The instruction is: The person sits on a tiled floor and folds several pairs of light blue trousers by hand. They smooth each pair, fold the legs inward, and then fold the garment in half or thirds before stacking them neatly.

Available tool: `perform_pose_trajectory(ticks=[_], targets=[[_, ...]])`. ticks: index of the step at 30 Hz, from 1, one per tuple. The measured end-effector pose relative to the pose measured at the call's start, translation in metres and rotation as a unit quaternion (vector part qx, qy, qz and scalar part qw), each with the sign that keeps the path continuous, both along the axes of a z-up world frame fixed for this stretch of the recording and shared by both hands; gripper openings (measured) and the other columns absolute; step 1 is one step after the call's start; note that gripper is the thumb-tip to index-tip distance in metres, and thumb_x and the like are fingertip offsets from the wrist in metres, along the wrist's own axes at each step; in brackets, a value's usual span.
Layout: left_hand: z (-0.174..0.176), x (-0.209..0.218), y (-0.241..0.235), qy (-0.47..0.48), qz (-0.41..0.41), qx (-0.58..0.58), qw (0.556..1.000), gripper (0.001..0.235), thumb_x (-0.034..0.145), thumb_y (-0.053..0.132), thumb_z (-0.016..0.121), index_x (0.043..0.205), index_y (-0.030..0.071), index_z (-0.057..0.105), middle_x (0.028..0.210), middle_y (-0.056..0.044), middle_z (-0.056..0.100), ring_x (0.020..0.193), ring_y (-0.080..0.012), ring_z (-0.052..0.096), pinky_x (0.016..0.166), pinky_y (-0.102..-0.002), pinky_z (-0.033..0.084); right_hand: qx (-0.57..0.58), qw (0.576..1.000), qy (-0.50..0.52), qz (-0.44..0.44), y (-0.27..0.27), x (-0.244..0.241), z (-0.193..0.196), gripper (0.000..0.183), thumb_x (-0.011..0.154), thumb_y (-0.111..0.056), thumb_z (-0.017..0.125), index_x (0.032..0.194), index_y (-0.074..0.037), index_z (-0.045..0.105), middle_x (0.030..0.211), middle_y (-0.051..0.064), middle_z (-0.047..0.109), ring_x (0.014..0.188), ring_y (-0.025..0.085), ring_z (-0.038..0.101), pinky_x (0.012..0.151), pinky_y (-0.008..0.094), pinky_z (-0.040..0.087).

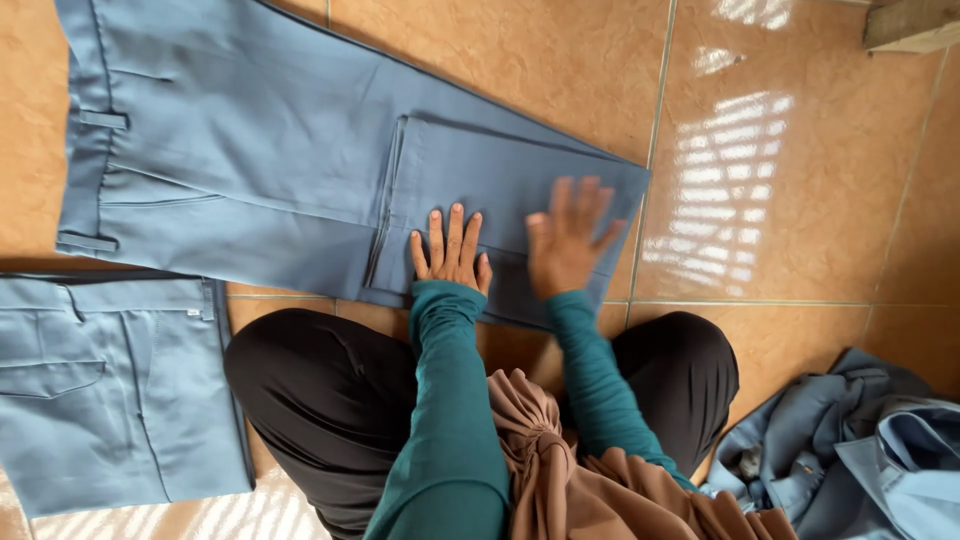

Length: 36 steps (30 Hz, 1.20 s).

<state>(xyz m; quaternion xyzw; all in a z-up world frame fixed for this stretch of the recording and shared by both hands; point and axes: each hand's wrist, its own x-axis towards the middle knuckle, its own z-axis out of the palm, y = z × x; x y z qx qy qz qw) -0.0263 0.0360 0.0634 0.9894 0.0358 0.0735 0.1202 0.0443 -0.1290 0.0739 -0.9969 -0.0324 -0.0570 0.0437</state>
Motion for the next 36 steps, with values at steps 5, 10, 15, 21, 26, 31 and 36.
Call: perform_pose_trajectory(ticks=[5, 10, 15, 21, 26, 31, 36], targets=[[-0.004, 0.000, 0.001, 0.004, -0.007, 0.011, 1.000, 0.067, 0.100, 0.038, 0.043, 0.164, 0.027, 0.026, 0.172, -0.005, 0.018, 0.157, -0.0339, 0.013, 0.123, -0.061, 0.005, 0.002, 0.995, -0.010, 0.101, 0.018, -0.041, -0.018, 0.058, 0.107, -0.056, 0.043, 0.161, -0.036, 0.036, 0.173, 0.002, 0.020, 0.160, 0.028, 0.011, 0.122, 0.064, -0.006], [-0.007, 0.001, 0.000, -0.005, 0.002, 0.014, 1.000, 0.065, 0.101, 0.040, 0.041, 0.163, 0.028, 0.029, 0.171, -0.004, 0.021, 0.157, -0.0328, 0.015, 0.124, -0.061, 0.006, -0.022, 0.998, 0.058, -0.019, -0.050, -0.041, -0.015, 0.055, 0.111, -0.055, 0.030, 0.164, -0.038, 0.028, 0.174, 0.003, 0.017, 0.159, 0.026, 0.007, 0.120, 0.059, -0.009], [-0.008, -0.001, -0.001, 0.001, 0.001, 0.008, 1.000, 0.064, 0.101, 0.040, 0.040, 0.163, 0.029, 0.028, 0.171, -0.003, 0.021, 0.157, -0.0326, 0.015, 0.123, -0.060, 0.006, 0.006, 0.979, 0.158, -0.132, -0.057, -0.039, -0.008, 0.055, 0.112, -0.056, 0.012, 0.165, -0.046, 0.005, 0.174, -0.007, -0.008, 0.159, 0.028, -0.011, 0.122, 0.066, -0.006], [-0.006, -0.002, 0.000, 0.018, 0.001, -0.017, 1.000, 0.066, 0.100, 0.040, 0.042, 0.163, 0.029, 0.027, 0.172, -0.003, 0.018, 0.157, -0.0331, 0.013, 0.124, -0.061, 0.005, 0.009, 0.982, 0.141, -0.128, -0.053, -0.038, -0.008, 0.054, 0.112, -0.055, 0.013, 0.165, -0.044, 0.009, 0.175, -0.007, -0.003, 0.159, 0.027, -0.008, 0.124, 0.064, -0.004], [-0.008, -0.003, -0.002, 0.022, 0.005, -0.040, 0.999, 0.067, 0.100, 0.040, 0.042, 0.164, 0.029, 0.023, 0.172, -0.004, 0.015, 0.158, -0.0340, 0.011, 0.125, -0.062, 0.004, 0.016, 0.972, 0.186, -0.139, -0.045, -0.035, 0.010, 0.056, 0.112, -0.055, 0.008, 0.166, -0.042, 0.005, 0.174, -0.007, -0.008, 0.159, 0.027, -0.011, 0.125, 0.064, -0.005], [-0.016, -0.003, -0.003, 0.027, 0.011, -0.036, 0.999, 0.066, 0.102, 0.041, 0.038, 0.164, 0.029, 0.021, 0.172, -0.004, 0.013, 0.158, -0.0338, 0.009, 0.125, -0.062, 0.002, 0.015, 0.972, 0.190, -0.139, -0.042, -0.037, 0.015, 0.057, 0.111, -0.056, 0.008, 0.166, -0.042, 0.003, 0.174, -0.006, -0.006, 0.159, 0.028, -0.010, 0.125, 0.064, -0.004], [0.014, -0.007, 0.011, 0.150, 0.077, -0.042, 0.985, 0.062, 0.108, 0.047, 0.025, 0.165, 0.036, 0.005, 0.173, -0.006, 0.001, 0.159, -0.0290, -0.005, 0.123, -0.063, -0.010, 0.015, 0.962, 0.234, -0.137, -0.056, -0.032, 0.016, 0.061, 0.107, -0.065, 0.011, 0.164, -0.046, 0.002, 0.174, -0.006, -0.005, 0.160, 0.026, -0.004, 0.126, 0.063, 0.004]])
